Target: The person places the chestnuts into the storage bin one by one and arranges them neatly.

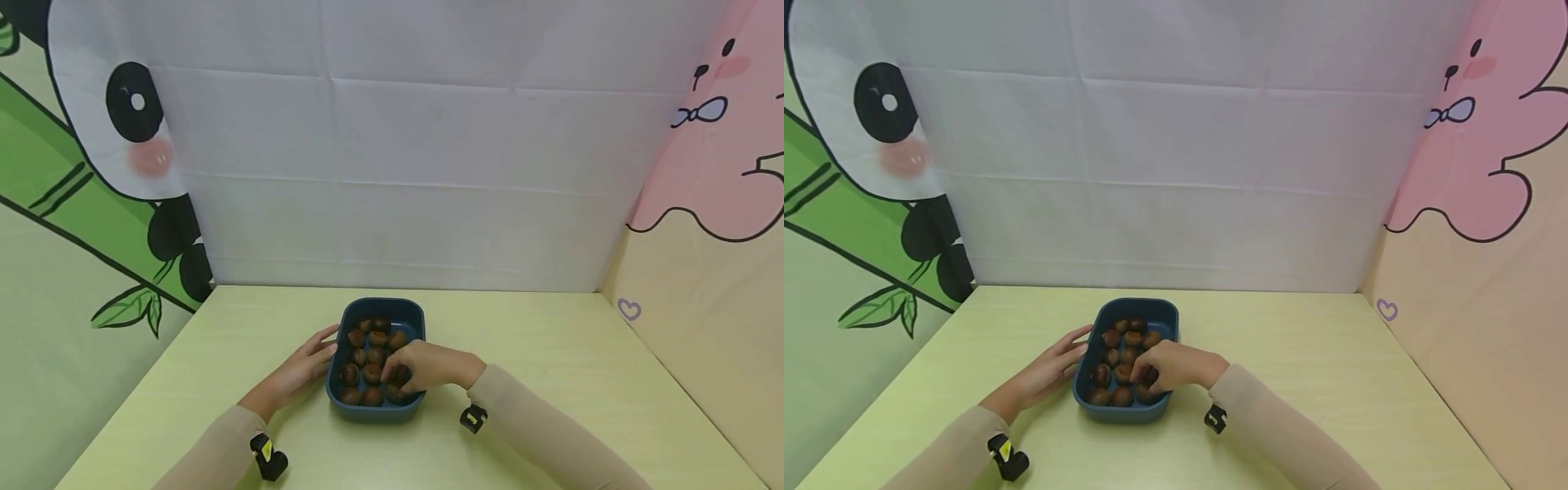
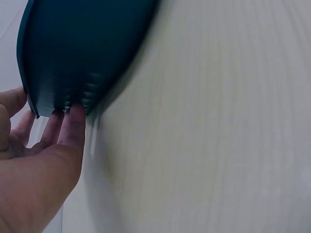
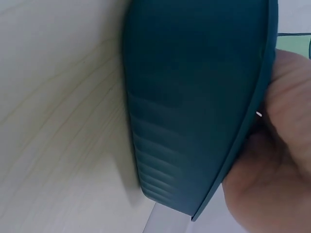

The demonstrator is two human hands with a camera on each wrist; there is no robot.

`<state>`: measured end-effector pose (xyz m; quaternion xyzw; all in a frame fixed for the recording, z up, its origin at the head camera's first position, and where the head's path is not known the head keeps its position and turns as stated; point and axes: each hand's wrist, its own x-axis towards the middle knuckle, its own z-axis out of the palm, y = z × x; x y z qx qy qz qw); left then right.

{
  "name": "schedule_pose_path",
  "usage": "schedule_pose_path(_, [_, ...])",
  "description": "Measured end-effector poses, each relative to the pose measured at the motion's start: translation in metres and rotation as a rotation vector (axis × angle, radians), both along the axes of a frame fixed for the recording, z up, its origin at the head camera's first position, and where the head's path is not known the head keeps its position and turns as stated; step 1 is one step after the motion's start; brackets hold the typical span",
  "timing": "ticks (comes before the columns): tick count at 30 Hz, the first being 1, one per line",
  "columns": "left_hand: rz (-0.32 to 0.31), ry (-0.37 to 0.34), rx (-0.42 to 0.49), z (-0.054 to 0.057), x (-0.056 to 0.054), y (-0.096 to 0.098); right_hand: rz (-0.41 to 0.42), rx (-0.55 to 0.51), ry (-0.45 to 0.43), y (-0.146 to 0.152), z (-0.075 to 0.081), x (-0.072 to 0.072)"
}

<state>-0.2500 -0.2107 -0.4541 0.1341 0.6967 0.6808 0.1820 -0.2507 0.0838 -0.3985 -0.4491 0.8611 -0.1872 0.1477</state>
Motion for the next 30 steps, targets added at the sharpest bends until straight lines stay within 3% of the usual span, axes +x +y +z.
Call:
schedule_pose_path(7, [-0.01, 0.007, 0.002, 0.0, 0.0, -0.001, -0.005, -0.061, -0.001, 0.008, 0.003, -0.004])
schedule_pose_path(15, [-0.01, 0.026, -0.034, 0.001, -0.001, -0.001, -0.04, -0.141, 0.061, 0.029, 0.017, -0.006])
schedule_pose_path(21, [-0.014, 0.053, -0.085, 0.003, -0.002, -0.002, -0.083, -0.176, 0.113, 0.055, 0.023, -0.006])
schedule_pose_path(30, [-0.01, 0.081, -0.109, 0.006, -0.002, -0.005, -0.192, -0.17, 0.1, 0.097, 0.025, -0.003])
